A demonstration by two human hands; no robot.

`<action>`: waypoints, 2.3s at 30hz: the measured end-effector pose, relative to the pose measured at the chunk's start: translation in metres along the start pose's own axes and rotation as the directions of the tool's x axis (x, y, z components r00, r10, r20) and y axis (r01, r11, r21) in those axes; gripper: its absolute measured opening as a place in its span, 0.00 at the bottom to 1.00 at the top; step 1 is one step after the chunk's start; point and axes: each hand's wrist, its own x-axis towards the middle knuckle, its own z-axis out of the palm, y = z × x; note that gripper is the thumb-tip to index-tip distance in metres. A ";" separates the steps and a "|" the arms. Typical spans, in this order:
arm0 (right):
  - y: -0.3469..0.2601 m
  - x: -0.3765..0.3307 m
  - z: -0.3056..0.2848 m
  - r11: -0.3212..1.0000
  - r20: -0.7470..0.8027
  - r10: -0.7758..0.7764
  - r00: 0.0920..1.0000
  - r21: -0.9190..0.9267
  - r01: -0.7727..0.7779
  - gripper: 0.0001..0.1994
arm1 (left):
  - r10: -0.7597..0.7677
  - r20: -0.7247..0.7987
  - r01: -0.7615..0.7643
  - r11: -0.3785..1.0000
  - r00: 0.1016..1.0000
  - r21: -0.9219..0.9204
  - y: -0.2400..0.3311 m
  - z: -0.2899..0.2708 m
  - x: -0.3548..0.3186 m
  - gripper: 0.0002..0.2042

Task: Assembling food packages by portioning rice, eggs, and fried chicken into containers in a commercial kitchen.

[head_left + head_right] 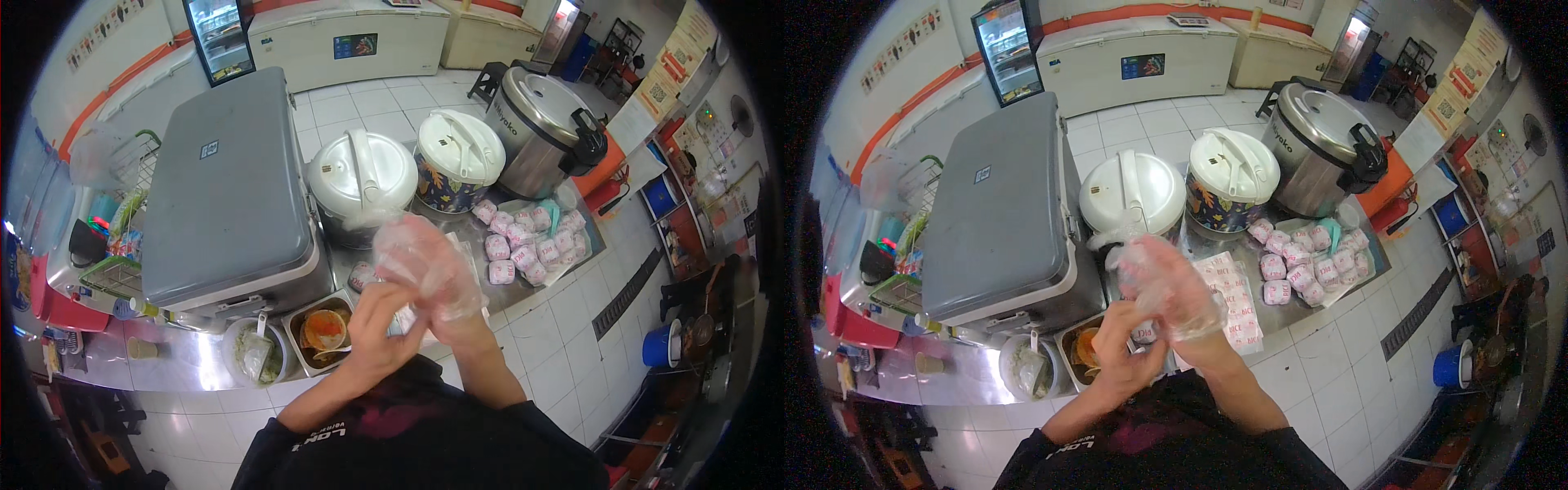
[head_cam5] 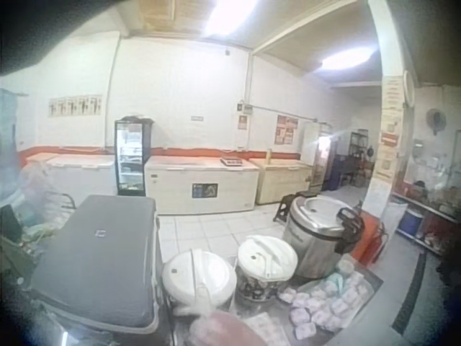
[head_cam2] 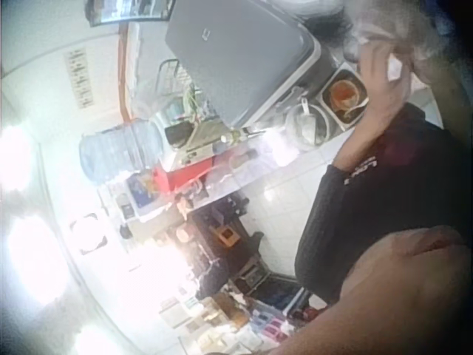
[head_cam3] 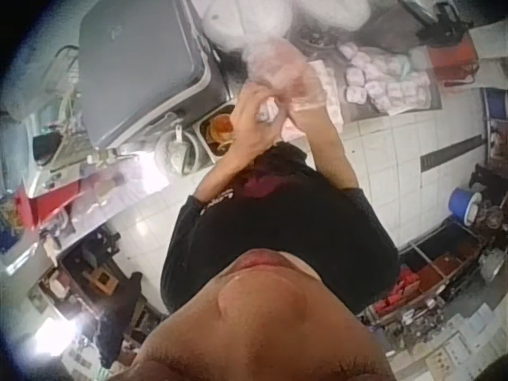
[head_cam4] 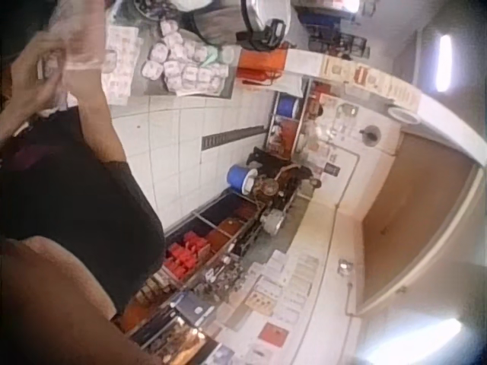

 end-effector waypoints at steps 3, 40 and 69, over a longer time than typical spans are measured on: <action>0.019 0.011 -0.002 0.979 -0.057 0.005 0.998 0.202 0.007 0.48 | 0.172 0.169 -0.166 0.985 0.971 -0.048 -0.006 -0.015 0.003 0.19; 0.076 0.154 -0.027 0.971 -0.119 0.129 0.984 0.218 -0.101 0.13 | -0.469 0.405 -0.173 0.462 0.785 0.870 -0.126 -0.065 0.215 0.46; 0.298 0.287 0.187 0.229 0.166 0.951 -0.261 -0.946 0.229 0.42 | -0.573 0.284 0.474 0.809 0.769 0.347 -0.101 -0.378 0.302 0.22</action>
